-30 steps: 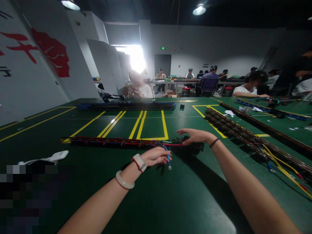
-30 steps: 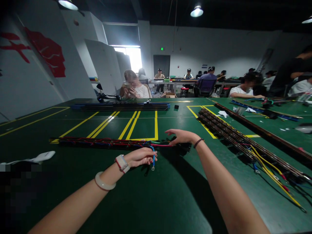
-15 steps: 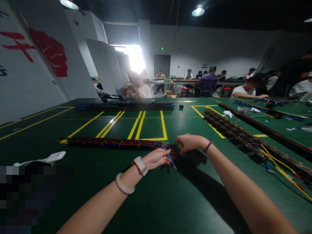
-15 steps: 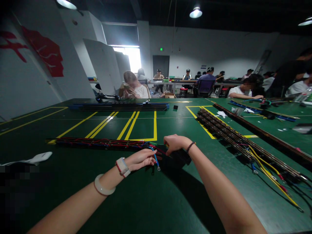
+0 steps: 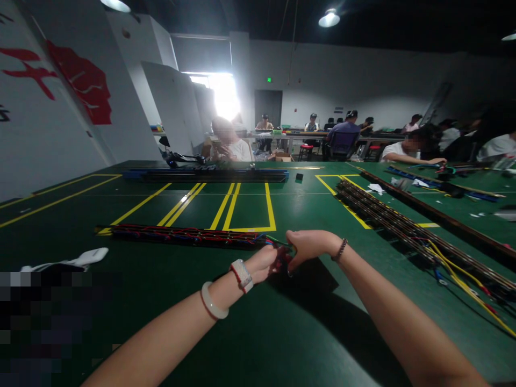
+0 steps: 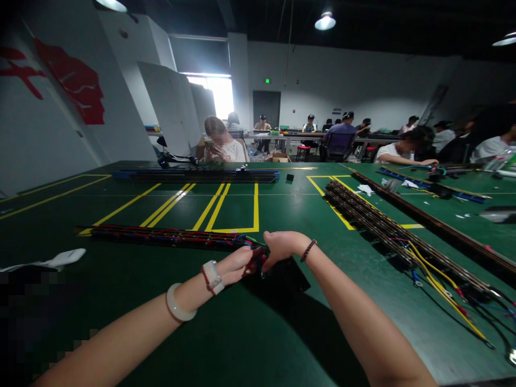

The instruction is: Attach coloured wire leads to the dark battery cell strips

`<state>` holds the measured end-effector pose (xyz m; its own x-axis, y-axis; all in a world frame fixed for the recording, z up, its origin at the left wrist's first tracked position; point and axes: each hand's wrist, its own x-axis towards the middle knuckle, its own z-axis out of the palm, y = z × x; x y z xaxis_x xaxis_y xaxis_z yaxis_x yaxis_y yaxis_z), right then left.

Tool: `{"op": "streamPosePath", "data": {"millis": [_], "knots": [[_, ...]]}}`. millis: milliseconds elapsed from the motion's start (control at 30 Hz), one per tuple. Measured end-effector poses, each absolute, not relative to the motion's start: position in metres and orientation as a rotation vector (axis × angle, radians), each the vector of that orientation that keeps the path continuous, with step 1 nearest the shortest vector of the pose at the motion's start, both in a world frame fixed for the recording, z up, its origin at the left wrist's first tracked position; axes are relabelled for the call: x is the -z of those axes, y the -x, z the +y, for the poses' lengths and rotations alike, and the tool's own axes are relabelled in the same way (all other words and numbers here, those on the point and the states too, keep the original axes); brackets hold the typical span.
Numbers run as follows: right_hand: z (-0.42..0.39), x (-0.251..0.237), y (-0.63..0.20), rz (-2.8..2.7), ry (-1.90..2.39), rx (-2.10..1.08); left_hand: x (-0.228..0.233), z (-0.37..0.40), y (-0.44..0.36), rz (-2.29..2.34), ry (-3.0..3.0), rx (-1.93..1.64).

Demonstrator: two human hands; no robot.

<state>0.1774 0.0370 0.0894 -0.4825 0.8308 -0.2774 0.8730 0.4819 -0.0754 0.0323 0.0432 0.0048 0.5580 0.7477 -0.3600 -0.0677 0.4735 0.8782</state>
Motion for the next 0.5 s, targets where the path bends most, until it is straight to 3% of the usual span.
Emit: {"op": "streamPosePath", "data": {"millis": [200,500], "knots": [[0.054,-0.088,-0.199,2.611,-1.500,0.344,-0.008,0.043,-0.017,0.834,-0.910,-0.507],[0.090,-0.047,-0.208,2.659,-1.728,-0.214,-0.003,0.054,-0.006,0.679,-0.798,-0.327]]}}
